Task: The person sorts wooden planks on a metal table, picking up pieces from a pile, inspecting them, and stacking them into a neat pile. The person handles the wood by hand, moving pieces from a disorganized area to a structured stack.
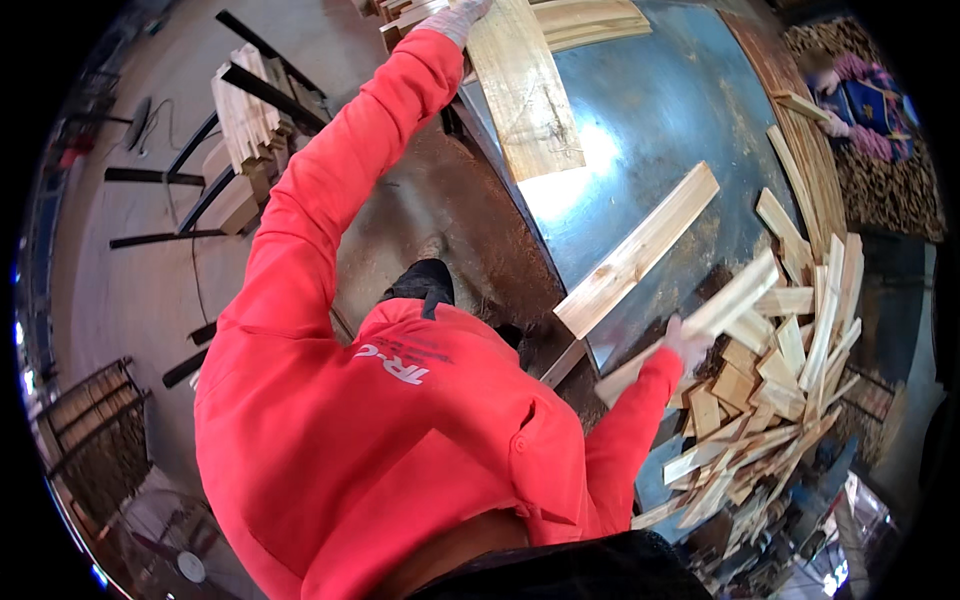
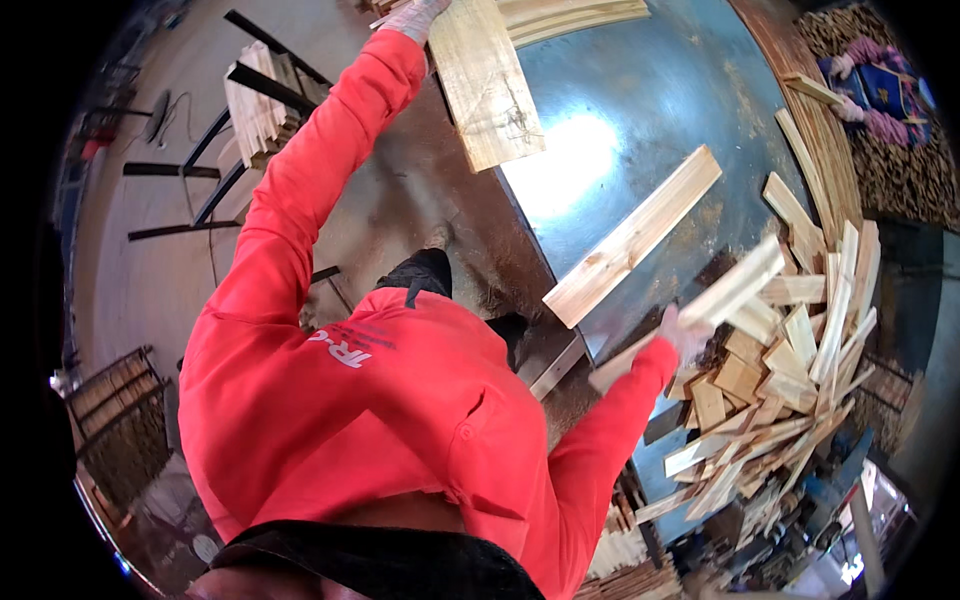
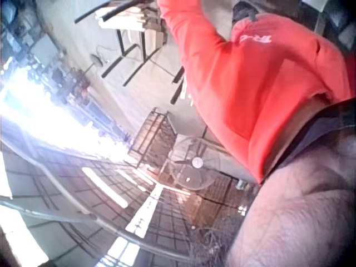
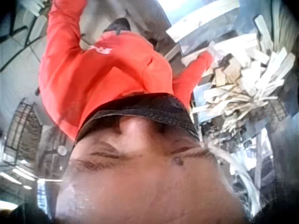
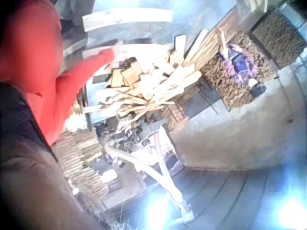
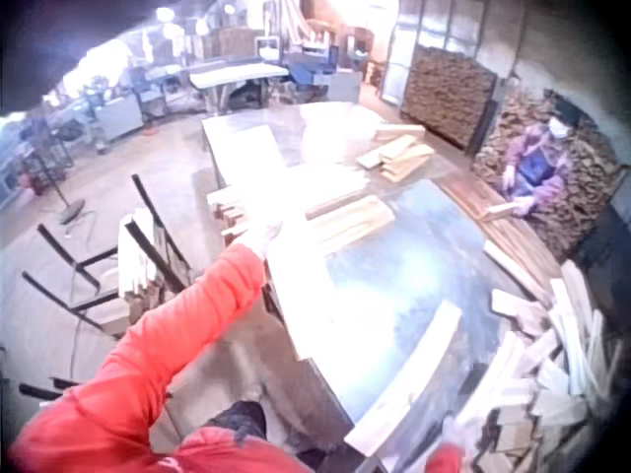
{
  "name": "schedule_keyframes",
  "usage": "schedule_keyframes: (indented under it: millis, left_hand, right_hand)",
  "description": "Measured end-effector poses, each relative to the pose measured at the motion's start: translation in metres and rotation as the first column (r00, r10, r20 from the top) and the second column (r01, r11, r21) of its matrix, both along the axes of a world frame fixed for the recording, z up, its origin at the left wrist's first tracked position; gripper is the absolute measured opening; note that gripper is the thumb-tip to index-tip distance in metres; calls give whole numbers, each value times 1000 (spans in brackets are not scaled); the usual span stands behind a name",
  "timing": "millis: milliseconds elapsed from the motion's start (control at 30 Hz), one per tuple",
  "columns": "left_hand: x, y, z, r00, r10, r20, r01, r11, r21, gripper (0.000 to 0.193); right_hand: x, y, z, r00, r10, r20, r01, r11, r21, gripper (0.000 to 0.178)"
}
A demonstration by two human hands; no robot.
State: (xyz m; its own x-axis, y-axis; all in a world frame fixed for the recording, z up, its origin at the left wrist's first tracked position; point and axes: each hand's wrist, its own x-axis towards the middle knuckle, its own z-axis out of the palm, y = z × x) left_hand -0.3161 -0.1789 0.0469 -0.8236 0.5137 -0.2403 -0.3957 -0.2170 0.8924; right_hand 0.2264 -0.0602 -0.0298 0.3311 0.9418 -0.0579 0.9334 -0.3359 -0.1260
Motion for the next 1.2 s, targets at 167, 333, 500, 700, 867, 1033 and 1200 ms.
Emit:
schedule_keyframes:
  millis: [167,333,500,700,867,1033,1200]
  left_hand:
    - [-4,21,-13,990,-133,-43,131,990,-45,55]
    - [10,35,-19,957,-202,-208,164,969,-185,54]
    - [36,45,-21,840,-379,-389,186,873,-451,53]
    - [141,14,43,905,-296,-307,201,930,-307,41]
    - [171,-41,-4,877,-390,-282,381,920,-90,54]
    - [145,-127,-27,981,-177,-77,174,984,-48,51]
    - [12,-284,-42,936,328,-125,-341,934,-108,41]
  right_hand:
    - [-19,27,-24,985,-55,163,66,996,-64,94]
    - [-43,-29,-24,952,161,262,-156,987,-40,91]
    - [-73,-49,-15,691,575,-438,-445,816,369,82]
    - [-179,-92,76,144,313,-939,-629,761,157,51]
    - [-191,-90,10,142,743,-654,-688,549,474,35]
    - [-251,-145,36,-164,131,-978,-788,578,209,59]
    - [-309,-183,20,23,200,-980,-789,605,105,49]
